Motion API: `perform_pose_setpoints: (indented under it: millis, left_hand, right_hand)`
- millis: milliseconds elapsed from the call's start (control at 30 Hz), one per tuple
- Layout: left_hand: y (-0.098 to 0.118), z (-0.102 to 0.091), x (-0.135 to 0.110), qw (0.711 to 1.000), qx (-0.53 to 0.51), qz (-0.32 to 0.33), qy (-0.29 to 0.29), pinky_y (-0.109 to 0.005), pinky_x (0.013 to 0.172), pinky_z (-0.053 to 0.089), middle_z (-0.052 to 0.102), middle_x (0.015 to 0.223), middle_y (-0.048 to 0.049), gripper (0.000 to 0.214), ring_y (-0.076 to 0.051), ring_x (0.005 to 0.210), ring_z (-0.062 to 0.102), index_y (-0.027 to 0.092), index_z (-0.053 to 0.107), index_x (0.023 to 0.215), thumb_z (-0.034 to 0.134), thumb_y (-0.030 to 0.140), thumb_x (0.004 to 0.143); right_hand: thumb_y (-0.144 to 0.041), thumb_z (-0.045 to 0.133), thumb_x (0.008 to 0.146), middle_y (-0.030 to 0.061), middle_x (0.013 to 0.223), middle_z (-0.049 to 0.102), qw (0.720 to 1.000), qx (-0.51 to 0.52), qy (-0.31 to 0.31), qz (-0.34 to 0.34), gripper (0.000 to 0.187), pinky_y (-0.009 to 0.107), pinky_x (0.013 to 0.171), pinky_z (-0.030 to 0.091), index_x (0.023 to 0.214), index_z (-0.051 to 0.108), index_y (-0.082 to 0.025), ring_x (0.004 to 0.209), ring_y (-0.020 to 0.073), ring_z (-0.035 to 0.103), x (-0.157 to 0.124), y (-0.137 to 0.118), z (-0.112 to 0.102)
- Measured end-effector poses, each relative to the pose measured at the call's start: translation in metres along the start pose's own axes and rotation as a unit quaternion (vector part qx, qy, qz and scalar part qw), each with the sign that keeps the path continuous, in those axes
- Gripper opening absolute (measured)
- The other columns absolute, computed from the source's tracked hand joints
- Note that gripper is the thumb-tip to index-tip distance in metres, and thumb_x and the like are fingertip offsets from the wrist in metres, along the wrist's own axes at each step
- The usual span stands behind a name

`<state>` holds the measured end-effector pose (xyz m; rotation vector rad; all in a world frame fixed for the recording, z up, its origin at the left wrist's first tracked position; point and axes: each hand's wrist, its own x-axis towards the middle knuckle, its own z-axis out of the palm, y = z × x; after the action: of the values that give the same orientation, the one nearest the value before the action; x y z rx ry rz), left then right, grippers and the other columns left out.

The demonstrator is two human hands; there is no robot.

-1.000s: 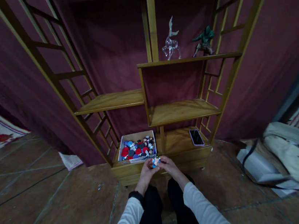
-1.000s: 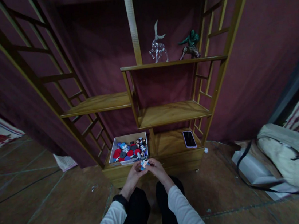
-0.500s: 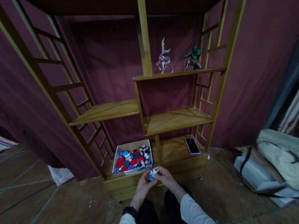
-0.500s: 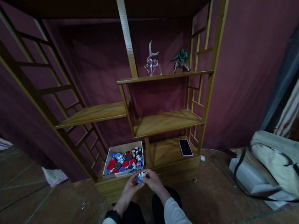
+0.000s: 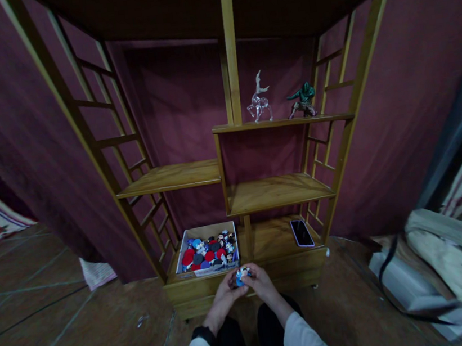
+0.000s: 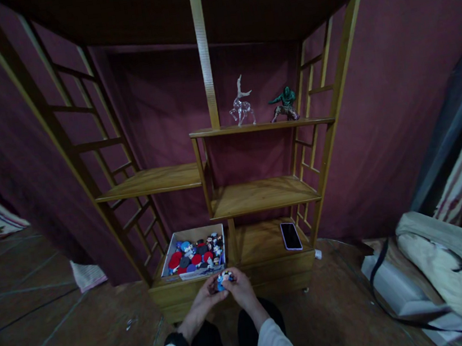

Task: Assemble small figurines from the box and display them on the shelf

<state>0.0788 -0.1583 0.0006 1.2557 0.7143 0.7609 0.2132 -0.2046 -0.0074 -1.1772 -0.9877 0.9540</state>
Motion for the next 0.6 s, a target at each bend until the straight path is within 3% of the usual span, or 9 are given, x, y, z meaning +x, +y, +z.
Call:
perform_pose_setpoints:
  millis: [133,233,433,600]
  left_hand:
    - [0.007,-0.002,-0.004,1.000,0.025,-0.015,0.011,-0.030,0.074,0.047,0.061,0.114,-0.0119,0.070,-0.023,0.092,0.060,0.019,0.055,0.117,0.077,0.040,0.054]
    - [0.009,-0.004,-0.006,0.998,0.038,-0.034,0.020,-0.027,0.067,0.046,0.059,0.114,-0.0122,0.067,-0.021,0.090,0.060,0.019,0.053,0.118,0.072,0.044,0.060]
    - [0.006,-0.005,-0.006,0.998,0.039,-0.054,0.023,-0.026,0.066,0.044,0.059,0.112,-0.0116,0.062,-0.019,0.084,0.061,0.018,0.055,0.115,0.071,0.044,0.061]
    - [0.000,-0.004,-0.003,0.997,0.042,-0.060,0.026,-0.026,0.064,0.044,0.061,0.110,-0.0120,0.059,-0.019,0.082,0.062,0.017,0.057,0.112,0.071,0.043,0.060]
  right_hand:
    - [-0.033,0.067,0.064,0.0027,0.080,0.067,0.998,-0.033,0.039,-0.041,0.025,0.032,0.070,0.050,0.085,0.064,-0.020,0.076,0.0205,0.062,-0.001,-0.024,-0.006]
    - [-0.035,0.066,0.066,0.0033,0.082,0.067,0.995,-0.044,0.048,-0.079,0.027,0.031,0.071,0.050,0.088,0.064,-0.019,0.077,0.0196,0.062,0.011,-0.060,-0.014]
    - [-0.035,0.064,0.069,0.0035,0.088,0.067,0.980,-0.074,0.082,-0.164,0.032,0.028,0.072,0.051,0.096,0.061,-0.019,0.076,0.0159,0.062,0.070,-0.152,-0.030]
    - [-0.034,0.063,0.069,0.0027,0.087,0.068,0.959,-0.171,0.091,-0.206,0.030,0.028,0.072,0.050,0.095,0.063,-0.020,0.075,0.0157,0.062,0.127,-0.186,-0.037]
